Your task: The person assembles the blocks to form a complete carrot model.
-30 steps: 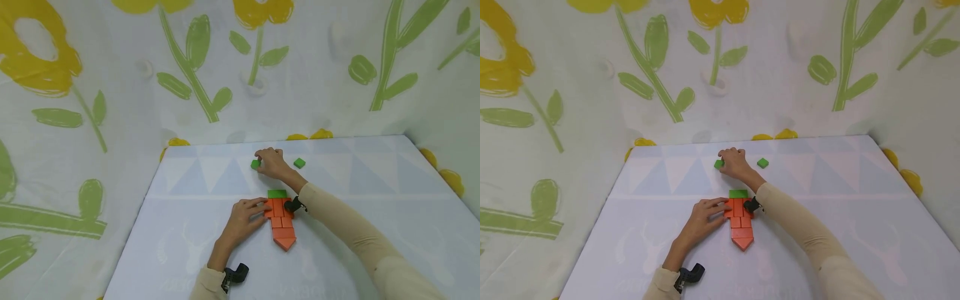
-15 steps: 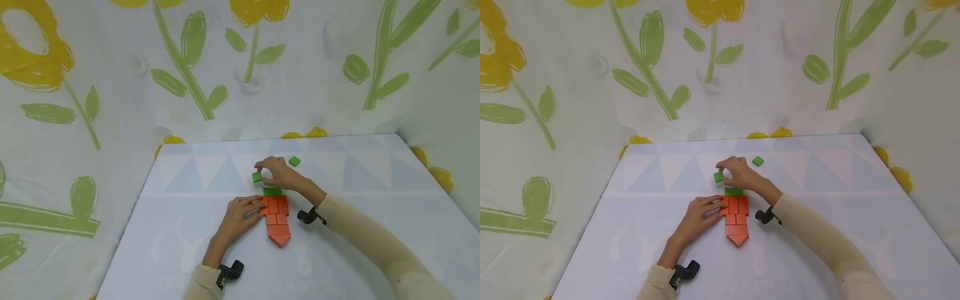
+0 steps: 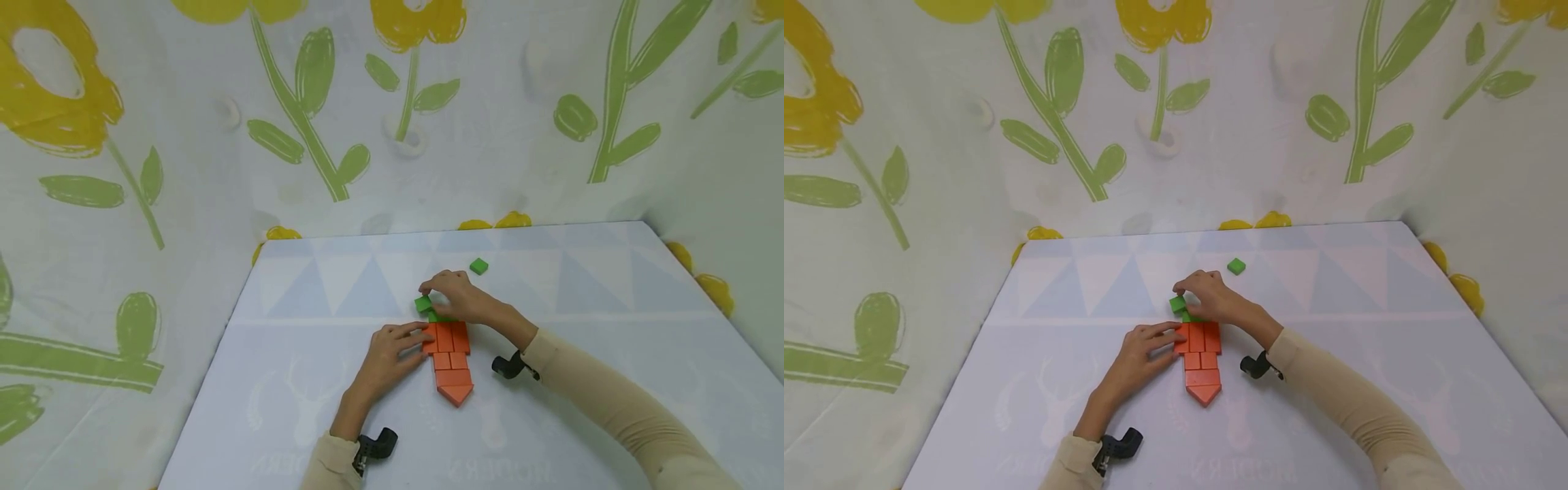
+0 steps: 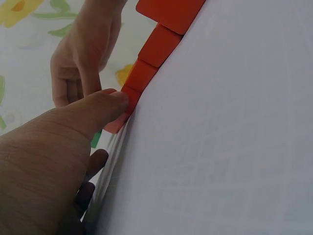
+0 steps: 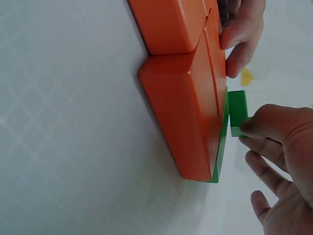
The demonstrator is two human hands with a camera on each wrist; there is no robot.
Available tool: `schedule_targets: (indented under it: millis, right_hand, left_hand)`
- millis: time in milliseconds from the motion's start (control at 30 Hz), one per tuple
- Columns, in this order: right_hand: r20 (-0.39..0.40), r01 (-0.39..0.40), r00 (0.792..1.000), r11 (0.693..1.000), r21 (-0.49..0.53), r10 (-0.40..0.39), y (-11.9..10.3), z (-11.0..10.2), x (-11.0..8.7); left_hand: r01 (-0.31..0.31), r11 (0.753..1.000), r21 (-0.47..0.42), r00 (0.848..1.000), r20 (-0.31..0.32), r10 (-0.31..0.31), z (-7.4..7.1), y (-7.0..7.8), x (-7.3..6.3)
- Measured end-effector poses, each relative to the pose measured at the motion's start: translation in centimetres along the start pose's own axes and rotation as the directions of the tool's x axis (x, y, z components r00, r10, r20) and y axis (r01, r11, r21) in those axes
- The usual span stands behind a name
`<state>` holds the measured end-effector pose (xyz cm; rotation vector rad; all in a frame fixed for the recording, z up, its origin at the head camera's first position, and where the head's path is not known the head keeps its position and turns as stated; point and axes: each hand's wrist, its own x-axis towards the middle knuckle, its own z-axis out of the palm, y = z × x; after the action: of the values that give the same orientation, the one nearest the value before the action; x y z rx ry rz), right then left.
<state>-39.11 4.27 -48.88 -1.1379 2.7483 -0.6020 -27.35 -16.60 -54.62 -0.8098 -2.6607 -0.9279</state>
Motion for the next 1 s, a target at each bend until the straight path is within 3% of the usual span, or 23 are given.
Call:
schedule_targets:
  millis: [200, 400, 667, 867, 1000]
  right_hand:
    - [-0.002, 0.001, 1.000, 1.000, -0.011, -0.001, 0.2, 0.1, 0.1]
    - [0.012, -0.013, 1.000, 1.000, -0.021, 0.013, 0.3, 0.2, -0.1]
    - [-0.062, 0.013, 0.998, 1.000, 0.011, -0.012, 0.8, 0.1, -0.6]
    - [-0.116, -0.085, 0.989, 0.996, 0.027, 0.087, 1.8, -0.5, -1.3]
    - [-0.214, -0.184, 0.959, 0.983, 0.028, 0.186, 3.0, -1.4, -1.5]
  left_hand:
    - [0.010, 1.000, -0.008, 1.000, 0.006, -0.010, 0.1, 0.0, 0.1]
    - [-0.023, 1.000, -0.017, 1.000, -0.017, 0.023, 0.1, 0.2, 0.2]
    - [-0.030, 1.000, 0.000, 0.999, -0.031, 0.030, 0.0, 0.2, 0.4]
    - [-0.010, 1.000, -0.014, 1.000, -0.014, 0.010, -0.1, 0.1, 0.3]
    - [0.000, 1.000, -0.020, 1.000, -0.016, 0.000, -0.1, 0.1, 0.1]
